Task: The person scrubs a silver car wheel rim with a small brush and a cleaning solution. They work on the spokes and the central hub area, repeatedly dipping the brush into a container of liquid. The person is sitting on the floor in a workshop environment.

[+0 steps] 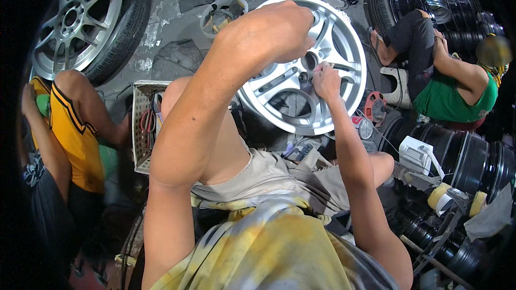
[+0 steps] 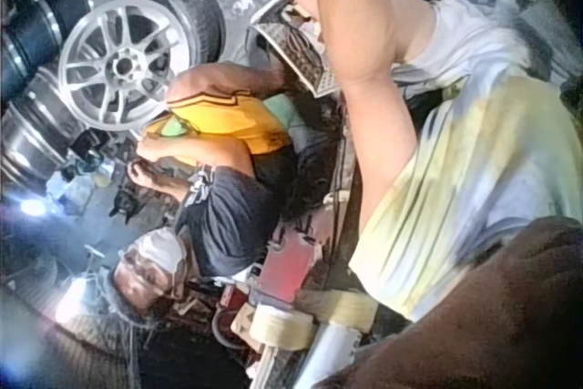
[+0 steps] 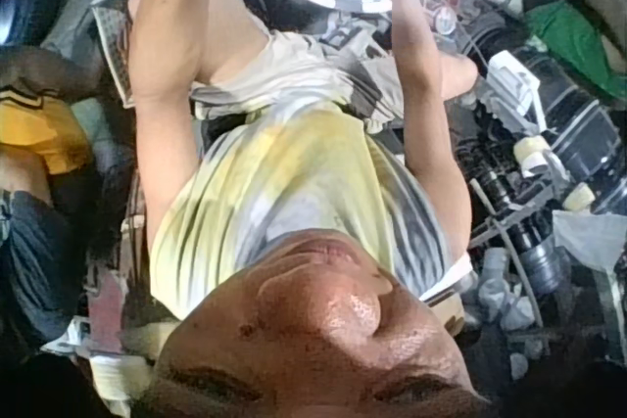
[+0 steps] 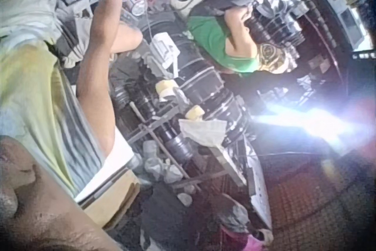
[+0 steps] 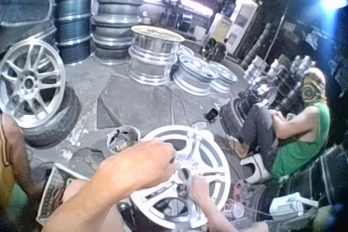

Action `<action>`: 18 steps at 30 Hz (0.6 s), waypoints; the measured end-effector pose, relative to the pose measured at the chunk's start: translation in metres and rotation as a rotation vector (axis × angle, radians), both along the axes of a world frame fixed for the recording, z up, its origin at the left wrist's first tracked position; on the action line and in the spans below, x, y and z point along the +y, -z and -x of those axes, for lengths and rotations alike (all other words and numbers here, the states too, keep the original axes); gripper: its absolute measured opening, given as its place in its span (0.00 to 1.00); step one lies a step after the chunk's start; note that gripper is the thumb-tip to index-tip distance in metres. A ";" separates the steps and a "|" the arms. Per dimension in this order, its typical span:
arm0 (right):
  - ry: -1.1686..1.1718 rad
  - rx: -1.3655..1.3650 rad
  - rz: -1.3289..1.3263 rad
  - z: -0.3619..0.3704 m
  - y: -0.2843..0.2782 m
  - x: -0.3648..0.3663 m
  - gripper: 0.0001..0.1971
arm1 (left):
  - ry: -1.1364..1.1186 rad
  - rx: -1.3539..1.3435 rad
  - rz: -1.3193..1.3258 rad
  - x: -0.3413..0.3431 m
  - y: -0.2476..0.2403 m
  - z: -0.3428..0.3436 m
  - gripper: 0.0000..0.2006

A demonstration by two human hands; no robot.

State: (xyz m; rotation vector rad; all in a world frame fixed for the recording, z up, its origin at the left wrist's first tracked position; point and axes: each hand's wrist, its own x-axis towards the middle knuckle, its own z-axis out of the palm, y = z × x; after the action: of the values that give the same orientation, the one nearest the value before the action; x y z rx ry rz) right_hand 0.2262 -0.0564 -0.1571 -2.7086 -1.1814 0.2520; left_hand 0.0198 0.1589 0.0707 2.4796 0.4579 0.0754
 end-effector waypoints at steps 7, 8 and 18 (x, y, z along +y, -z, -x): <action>0.025 0.420 -0.520 -0.035 -0.006 -0.009 0.16 | 0.018 0.041 0.010 0.001 -0.007 -0.002 0.17; -0.091 0.170 -0.430 -0.042 0.005 -0.003 0.16 | 0.022 0.027 0.007 -0.001 -0.006 -0.004 0.17; 0.000 0.325 -0.479 -0.047 -0.004 0.044 0.16 | 0.022 0.003 -0.007 -0.002 -0.001 -0.004 0.16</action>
State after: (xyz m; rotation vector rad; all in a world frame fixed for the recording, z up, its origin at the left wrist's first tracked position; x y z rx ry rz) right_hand 0.2731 -0.0124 -0.1529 -2.1565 -0.9946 0.3428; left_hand 0.0234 0.1571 0.0721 2.4911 0.4318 0.0640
